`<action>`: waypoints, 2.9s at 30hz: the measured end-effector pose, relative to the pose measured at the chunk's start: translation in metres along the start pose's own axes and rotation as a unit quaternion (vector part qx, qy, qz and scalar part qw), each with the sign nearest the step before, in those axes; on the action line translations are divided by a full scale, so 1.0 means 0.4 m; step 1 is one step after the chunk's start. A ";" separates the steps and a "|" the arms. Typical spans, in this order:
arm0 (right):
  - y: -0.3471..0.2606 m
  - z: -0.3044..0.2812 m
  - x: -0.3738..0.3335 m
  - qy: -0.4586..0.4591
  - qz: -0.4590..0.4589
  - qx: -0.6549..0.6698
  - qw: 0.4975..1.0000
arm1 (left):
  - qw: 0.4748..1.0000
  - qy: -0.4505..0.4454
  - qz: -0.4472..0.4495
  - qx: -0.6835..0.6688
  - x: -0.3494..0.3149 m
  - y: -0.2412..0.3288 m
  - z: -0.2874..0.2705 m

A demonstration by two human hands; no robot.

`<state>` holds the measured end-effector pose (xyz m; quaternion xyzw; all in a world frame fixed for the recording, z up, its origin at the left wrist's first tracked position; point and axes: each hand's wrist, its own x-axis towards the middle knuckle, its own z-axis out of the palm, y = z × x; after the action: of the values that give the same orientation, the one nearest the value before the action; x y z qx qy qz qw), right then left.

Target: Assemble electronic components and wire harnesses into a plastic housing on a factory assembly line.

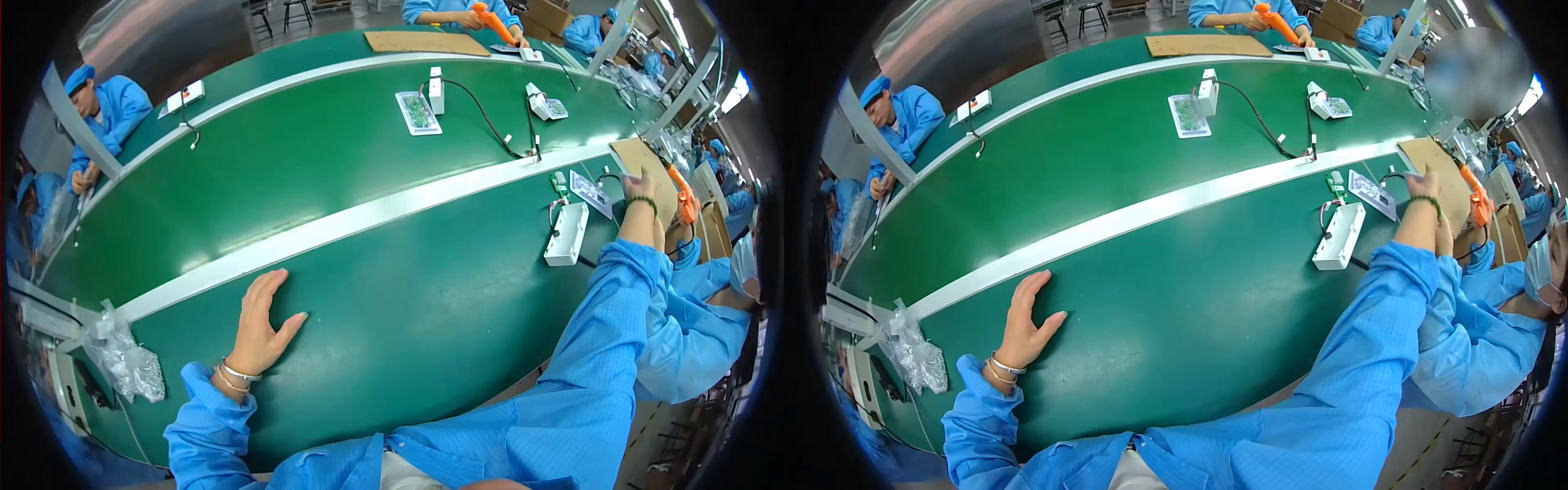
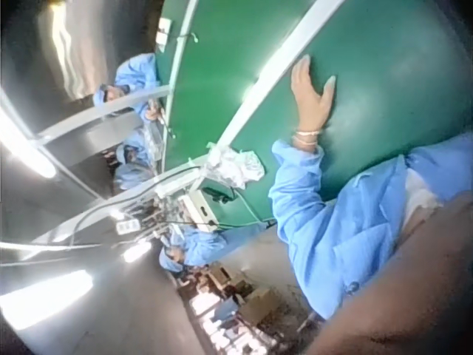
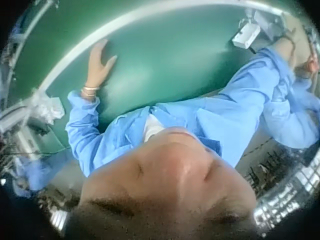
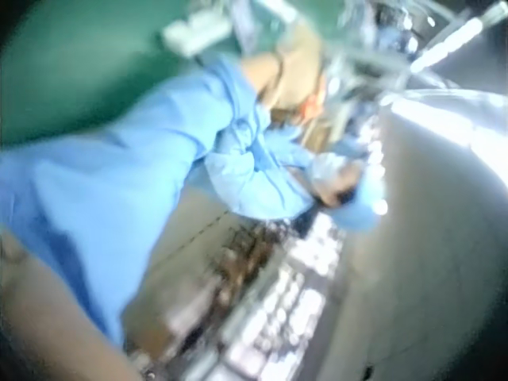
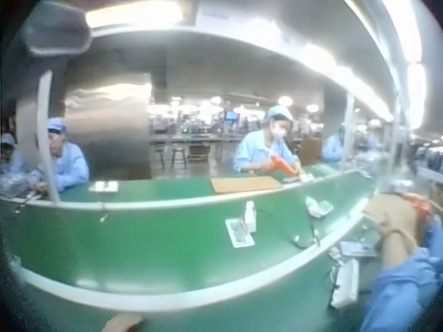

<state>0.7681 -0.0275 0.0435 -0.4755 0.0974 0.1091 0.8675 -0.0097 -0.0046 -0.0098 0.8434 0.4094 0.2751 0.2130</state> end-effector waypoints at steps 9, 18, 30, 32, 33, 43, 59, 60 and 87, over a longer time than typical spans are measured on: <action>0.448 0.521 -0.588 -0.429 -0.296 -0.598 0.609 | 1.000 0.025 -0.010 -0.013 0.001 0.028 0.010; 0.717 0.531 -0.727 -0.528 -0.252 -0.548 0.598 | 0.996 0.034 0.002 -0.085 0.015 0.032 -0.006; 0.403 0.244 -1.120 -0.675 0.414 0.101 0.602 | 0.931 -0.031 -0.100 -0.349 0.202 -0.002 0.055; 0.374 0.180 -1.197 -0.694 0.388 0.115 0.595 | 0.819 -0.258 -0.175 -0.481 0.194 0.039 0.072; 0.367 0.148 -1.232 -0.705 0.391 0.121 0.580 | 0.766 -0.290 -0.177 -0.546 0.177 0.084 0.080; 0.354 -0.048 -1.470 -0.777 0.196 -0.035 0.597 | 0.753 0.258 0.129 -0.592 0.162 0.096 -0.109; 0.371 -0.086 -1.463 -0.765 -0.127 -0.128 0.618 | 0.848 -0.019 -0.046 -0.528 0.106 0.122 -0.145; 0.373 -0.087 -1.462 -0.762 -0.124 -0.128 0.623 | 0.854 -0.028 -0.047 -0.518 0.107 0.129 -0.136; 0.307 -0.142 -1.416 -0.771 -0.356 -0.214 0.482 | 0.856 -0.126 0.062 -0.497 0.069 0.193 -0.054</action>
<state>0.1877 -0.0659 0.0692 -0.3654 -0.8146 0.1318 0.4307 0.0348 -0.0238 0.0597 0.6763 0.1342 0.3461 0.6363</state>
